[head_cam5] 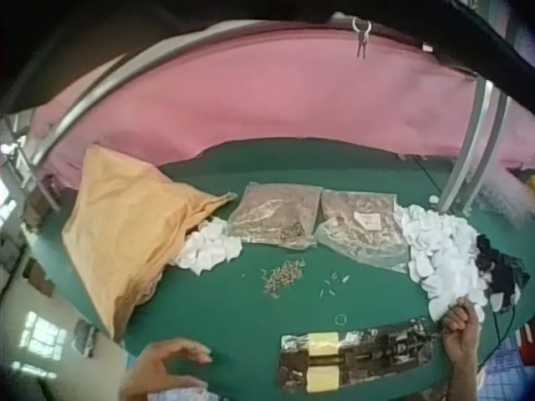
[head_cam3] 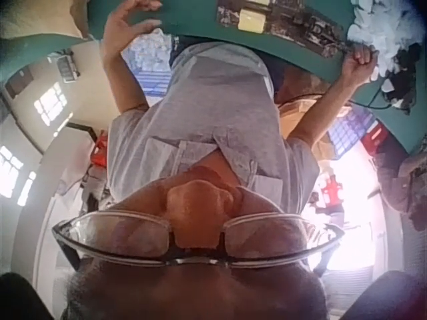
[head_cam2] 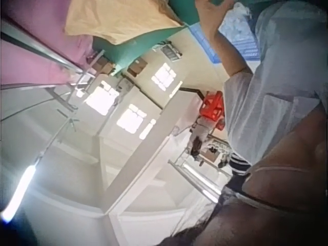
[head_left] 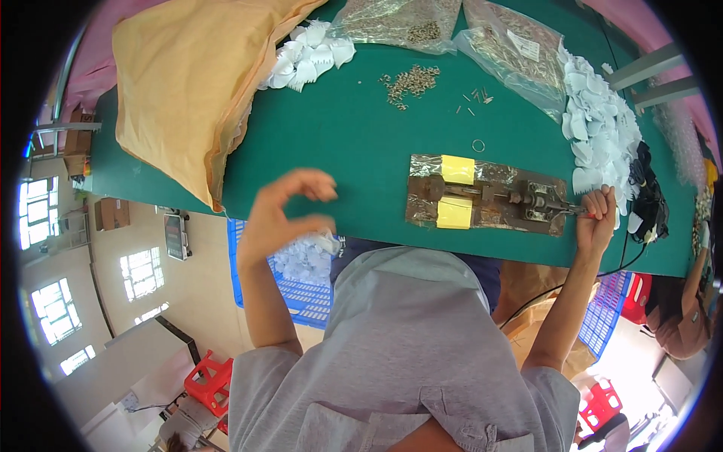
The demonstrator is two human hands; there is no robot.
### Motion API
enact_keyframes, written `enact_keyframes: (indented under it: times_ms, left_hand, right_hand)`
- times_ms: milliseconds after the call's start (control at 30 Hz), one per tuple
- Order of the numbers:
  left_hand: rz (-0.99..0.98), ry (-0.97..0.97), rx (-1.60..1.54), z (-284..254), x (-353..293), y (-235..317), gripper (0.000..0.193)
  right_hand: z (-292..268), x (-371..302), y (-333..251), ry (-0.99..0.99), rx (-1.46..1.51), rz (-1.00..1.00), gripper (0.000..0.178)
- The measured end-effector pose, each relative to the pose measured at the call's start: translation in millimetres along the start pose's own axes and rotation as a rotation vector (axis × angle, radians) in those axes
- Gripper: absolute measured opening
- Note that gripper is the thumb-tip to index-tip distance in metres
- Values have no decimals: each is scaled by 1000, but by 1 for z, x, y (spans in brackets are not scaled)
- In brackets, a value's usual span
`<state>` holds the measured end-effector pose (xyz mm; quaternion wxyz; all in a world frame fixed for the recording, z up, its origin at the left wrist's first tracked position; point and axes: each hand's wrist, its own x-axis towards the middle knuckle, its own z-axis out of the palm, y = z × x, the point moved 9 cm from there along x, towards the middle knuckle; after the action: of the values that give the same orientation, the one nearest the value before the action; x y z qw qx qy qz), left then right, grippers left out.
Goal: The person assembles hair clips by placing a white plastic part and a metal spring into a jig, then inserting a metal pin. They use a lever to secure the components before removing the finished clip and placing it into a blue crate.
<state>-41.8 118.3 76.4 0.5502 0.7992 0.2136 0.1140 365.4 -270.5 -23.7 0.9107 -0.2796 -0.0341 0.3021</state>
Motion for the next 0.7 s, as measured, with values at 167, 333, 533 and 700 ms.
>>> enact_keyframes:
  times_ms: [167,333,533,700]
  left_hand:
    - [137,446,274,-47,101,-26,31]
    - [373,244,579,-32,210,-35,41]
    - [231,173,707,-39,225,-46,33]
    - [33,203,358,-48,192,-38,18]
  right_hand:
    - [-6,3,0,59,-12,-21,24]
    - [-18,-6,-12,218,-259,-137,20]
    - [36,-21,-33,394,-1351,-417,31]
    - [125,28,-23,66,-1920,-720,13]
